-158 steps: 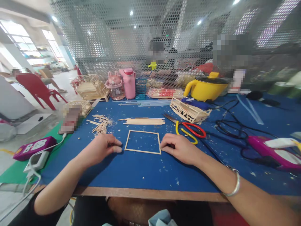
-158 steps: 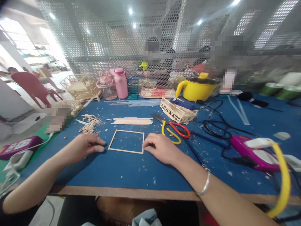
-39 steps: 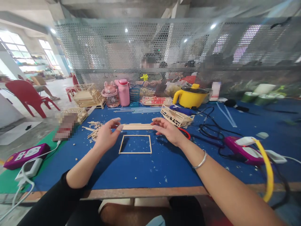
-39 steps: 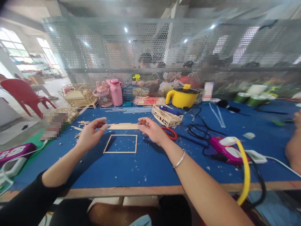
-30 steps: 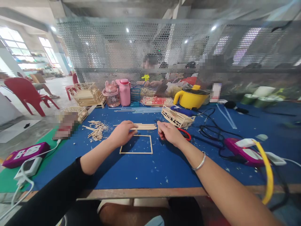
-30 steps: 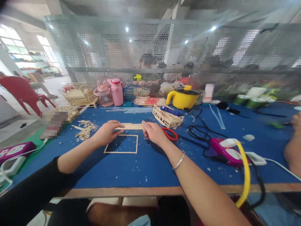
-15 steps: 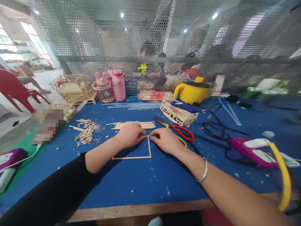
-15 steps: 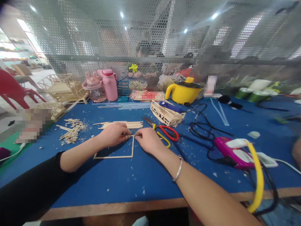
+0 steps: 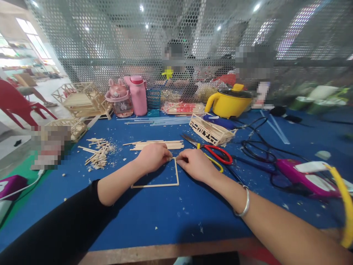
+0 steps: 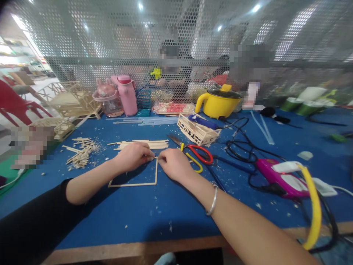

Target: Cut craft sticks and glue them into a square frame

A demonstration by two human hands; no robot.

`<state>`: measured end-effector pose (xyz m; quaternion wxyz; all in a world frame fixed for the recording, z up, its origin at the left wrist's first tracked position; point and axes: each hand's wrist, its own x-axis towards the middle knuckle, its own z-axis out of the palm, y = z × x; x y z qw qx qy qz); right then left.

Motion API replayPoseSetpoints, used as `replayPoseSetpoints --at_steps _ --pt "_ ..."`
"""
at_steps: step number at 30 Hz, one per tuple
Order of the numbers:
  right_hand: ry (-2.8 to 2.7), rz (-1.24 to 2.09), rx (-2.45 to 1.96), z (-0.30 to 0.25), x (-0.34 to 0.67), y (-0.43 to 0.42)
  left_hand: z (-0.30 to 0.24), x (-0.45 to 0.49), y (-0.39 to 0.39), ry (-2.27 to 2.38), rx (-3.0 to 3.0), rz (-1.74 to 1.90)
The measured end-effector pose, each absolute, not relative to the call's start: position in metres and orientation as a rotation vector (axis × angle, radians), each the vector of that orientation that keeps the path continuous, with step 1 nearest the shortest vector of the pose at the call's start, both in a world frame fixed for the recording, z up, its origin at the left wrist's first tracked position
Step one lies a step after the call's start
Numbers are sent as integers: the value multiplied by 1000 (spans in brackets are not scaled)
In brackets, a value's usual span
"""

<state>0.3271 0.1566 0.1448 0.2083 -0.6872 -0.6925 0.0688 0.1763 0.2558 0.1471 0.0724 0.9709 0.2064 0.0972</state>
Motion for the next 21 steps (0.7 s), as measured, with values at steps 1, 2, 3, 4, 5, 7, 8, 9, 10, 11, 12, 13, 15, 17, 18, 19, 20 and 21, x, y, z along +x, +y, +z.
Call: replayPoseSetpoints --at_steps 1,2,3,4,5,7,8,9,10,11,12,13,15,17,18,19,20,21 --pt "-1932 195 -1916 145 327 157 147 177 255 626 2913 291" --pt "-1935 202 -1921 145 327 157 148 177 255 632 2910 292" --pt "-1937 210 -1926 146 327 158 147 177 255 635 2906 295" --pt "-1940 217 -1930 146 327 158 147 178 255 636 2901 301" --pt "-1942 220 -1934 146 327 158 147 178 255 637 2893 310" --pt "-1949 218 -1935 147 327 157 145 178 256 650 2866 334" --pt "-1954 215 -1933 147 327 157 144 178 256 664 2849 348" --pt "-1957 215 -1930 147 327 156 143 178 257 680 2830 360" --pt "-1959 218 -1926 147 326 155 142 178 257 700 2813 371" --pt "-1962 223 -1924 147 326 155 142 178 257 717 2801 379" --pt "-1962 230 -1925 148 326 154 142 178 256 730 2794 385" --pt "-1960 234 -1930 148 326 154 142 177 255 739 2795 386" --pt "-1960 238 -1943 148 325 152 144 177 252 743 2810 374" --pt "-1960 238 -1952 149 325 152 146 177 248 747 2833 354" --pt "-1961 239 -1954 150 325 151 146 177 247 757 2841 351" --pt "-1962 241 -1955 150 324 151 147 177 246 769 2844 357" --pt "-1961 243 -1955 150 324 151 147 178 245 777 2840 369" --pt "-1957 249 -1954 150 324 151 146 178 245 777 2829 382"
